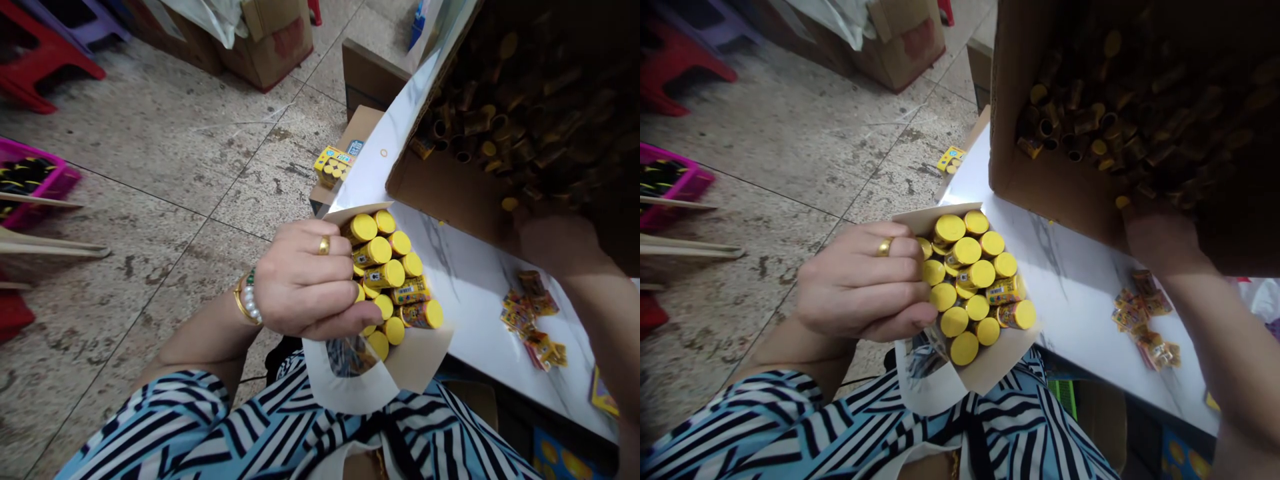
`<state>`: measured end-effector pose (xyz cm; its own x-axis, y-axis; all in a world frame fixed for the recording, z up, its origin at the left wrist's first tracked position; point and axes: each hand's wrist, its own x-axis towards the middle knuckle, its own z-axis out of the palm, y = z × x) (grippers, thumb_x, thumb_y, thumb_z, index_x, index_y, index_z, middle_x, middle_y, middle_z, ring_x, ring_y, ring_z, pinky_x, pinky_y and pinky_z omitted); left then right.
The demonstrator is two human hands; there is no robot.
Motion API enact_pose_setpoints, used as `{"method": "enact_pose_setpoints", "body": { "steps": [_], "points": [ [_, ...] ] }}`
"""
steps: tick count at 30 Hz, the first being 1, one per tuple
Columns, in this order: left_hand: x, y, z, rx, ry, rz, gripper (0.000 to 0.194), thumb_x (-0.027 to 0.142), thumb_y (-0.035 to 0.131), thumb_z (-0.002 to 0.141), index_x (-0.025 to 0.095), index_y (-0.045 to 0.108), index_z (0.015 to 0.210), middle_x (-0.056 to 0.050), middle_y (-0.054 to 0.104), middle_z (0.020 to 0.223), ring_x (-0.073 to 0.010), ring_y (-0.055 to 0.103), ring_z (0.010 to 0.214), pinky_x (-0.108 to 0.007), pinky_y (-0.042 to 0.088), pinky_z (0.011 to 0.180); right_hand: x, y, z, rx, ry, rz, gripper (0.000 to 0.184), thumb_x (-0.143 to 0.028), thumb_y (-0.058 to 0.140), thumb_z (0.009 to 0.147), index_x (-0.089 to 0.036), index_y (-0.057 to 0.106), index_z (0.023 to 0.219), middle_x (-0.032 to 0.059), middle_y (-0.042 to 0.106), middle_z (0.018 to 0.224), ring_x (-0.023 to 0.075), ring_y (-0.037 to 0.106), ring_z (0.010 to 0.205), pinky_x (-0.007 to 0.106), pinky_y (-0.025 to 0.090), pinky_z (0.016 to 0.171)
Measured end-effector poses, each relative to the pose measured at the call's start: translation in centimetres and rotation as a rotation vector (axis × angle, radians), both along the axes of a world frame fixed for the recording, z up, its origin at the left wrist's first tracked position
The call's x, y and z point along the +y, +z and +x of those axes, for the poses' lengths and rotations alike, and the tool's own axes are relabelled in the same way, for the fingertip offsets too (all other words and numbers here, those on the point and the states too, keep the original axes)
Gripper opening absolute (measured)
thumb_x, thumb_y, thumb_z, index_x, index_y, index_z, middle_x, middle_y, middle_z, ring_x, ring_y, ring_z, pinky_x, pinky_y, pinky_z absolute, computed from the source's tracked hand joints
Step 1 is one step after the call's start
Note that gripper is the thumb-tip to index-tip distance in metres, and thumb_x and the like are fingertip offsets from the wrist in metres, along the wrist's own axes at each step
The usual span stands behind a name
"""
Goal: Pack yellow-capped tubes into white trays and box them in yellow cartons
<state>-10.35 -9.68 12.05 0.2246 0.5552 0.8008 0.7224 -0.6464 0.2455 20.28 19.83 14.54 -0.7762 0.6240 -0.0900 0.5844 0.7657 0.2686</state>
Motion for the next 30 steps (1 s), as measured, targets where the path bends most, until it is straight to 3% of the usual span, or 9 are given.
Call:
{"method": "enact_pose_setpoints", "body": {
  "steps": [2, 5, 8, 11, 16, 20, 26, 28, 30],
  "points": [
    [0.1, 0.0, 0.0, 0.003, 0.011, 0.003, 0.04, 0.035, 0.068, 0.088, 0.021, 0.049, 0.055, 0.005, 0.043, 0.047, -0.0119, 0.041, 0.046, -0.035, 0.026, 0.052, -3.2, 1.8, -1.1, 0.163, 0.005, -0.152, 0.03, -0.025, 0.064, 0.09, -0.02, 0.068, 0.119, 0.0239, 0.067, 0.123, 0.0345, 0.064, 0.111, 0.045, 0.048, 0.088],
    [0.4, 0.2, 0.1, 0.001, 0.029, 0.017, 0.041, 0.034, 0.069, 0.087, 0.021, 0.048, 0.054, 0.005, 0.042, 0.046, -0.0117, 0.041, 0.046, -0.036, 0.026, 0.051, -9.0, 3.9, -2.6, 0.533, 0.052, -0.679, 0.039, -0.022, 0.073, 0.087, -0.027, 0.063, 0.124, 0.0111, 0.071, 0.118, 0.0248, 0.07, 0.103, 0.037, 0.054, 0.093],
    [1.1, 0.7, 0.4, 0.017, 0.044, 0.015, 0.042, 0.034, 0.067, 0.088, 0.021, 0.046, 0.054, 0.005, 0.043, 0.047, -0.0111, 0.041, 0.046, -0.035, 0.026, 0.051, -13.9, 4.1, -4.3, 0.71, 0.299, -0.979, 0.04, -0.02, 0.079, 0.083, -0.026, 0.062, 0.118, 0.0074, 0.071, 0.114, 0.0268, 0.065, 0.117, 0.042, 0.053, 0.102],
    [1.6, 1.2, 0.7, 0.055, 0.033, 0.006, 0.042, 0.034, 0.067, 0.088, 0.02, 0.046, 0.055, 0.005, 0.043, 0.047, -0.0103, 0.042, 0.046, -0.033, 0.029, 0.052, -16.2, 3.1, -6.1, 0.646, 0.479, -0.834, 0.034, -0.026, 0.081, 0.084, -0.021, 0.064, 0.113, 0.0072, 0.07, 0.103, 0.0251, 0.063, 0.11, 0.041, 0.053, 0.098],
    [1.3, 1.0, 0.7, 0.046, 0.032, 0.009, 0.041, 0.034, 0.068, 0.087, 0.021, 0.046, 0.054, 0.005, 0.045, 0.048, -0.0105, 0.043, 0.046, -0.033, 0.028, 0.052, -15.7, 2.4, -6.8, 0.559, 0.456, -0.758, 0.043, -0.048, 0.081, 0.083, -0.019, 0.066, 0.112, 0.0089, 0.067, 0.103, 0.0228, 0.062, 0.097, 0.037, 0.053, 0.083],
    [0.9, 0.4, 0.3, 0.043, 0.034, 0.025, 0.041, 0.034, 0.069, 0.085, 0.021, 0.046, 0.054, 0.005, 0.045, 0.048, -0.0108, 0.043, 0.046, -0.034, 0.027, 0.051, -15.0, 2.2, -5.4, 0.697, 0.333, -0.662, 0.023, -0.029, 0.078, 0.089, -0.021, 0.069, 0.109, 0.0053, 0.07, 0.098, 0.0192, 0.064, 0.089, 0.034, 0.051, 0.081],
    [0.7, 0.4, 0.5, 0.007, 0.0, 0.012, 0.034, 0.029, 0.071, 0.083, 0.021, 0.049, 0.059, 0.004, 0.046, 0.05, -0.0111, 0.043, 0.048, -0.035, 0.027, 0.052, -15.5, 1.4, -4.9, 0.646, 0.431, -0.591, 0.024, -0.021, 0.073, 0.09, -0.021, 0.074, 0.114, 0.0063, 0.074, 0.098, 0.02, 0.064, 0.091, 0.036, 0.053, 0.084],
    [0.5, 0.2, 0.3, -0.026, -0.012, -0.021, 0.03, 0.025, 0.073, 0.08, 0.021, 0.05, 0.062, 0.004, 0.046, 0.052, -0.0115, 0.044, 0.051, -0.035, 0.027, 0.054, -14.4, 1.6, -3.5, 0.665, 0.365, -0.485, 0.023, -0.024, 0.073, 0.091, -0.024, 0.074, 0.114, 0.0057, 0.075, 0.101, 0.0206, 0.066, 0.092, 0.037, 0.054, 0.086],
    [0.3, -0.1, 0.0, -0.044, -0.031, -0.033, 0.029, 0.023, 0.076, 0.078, 0.021, 0.05, 0.064, 0.004, 0.045, 0.053, -0.0118, 0.044, 0.051, -0.035, 0.026, 0.054, -12.2, 2.1, -0.8, 0.643, 0.199, -0.246, 0.022, -0.03, 0.071, 0.092, -0.025, 0.075, 0.113, 0.007, 0.075, 0.103, 0.0239, 0.067, 0.096, 0.041, 0.053, 0.09]
  ]
}}
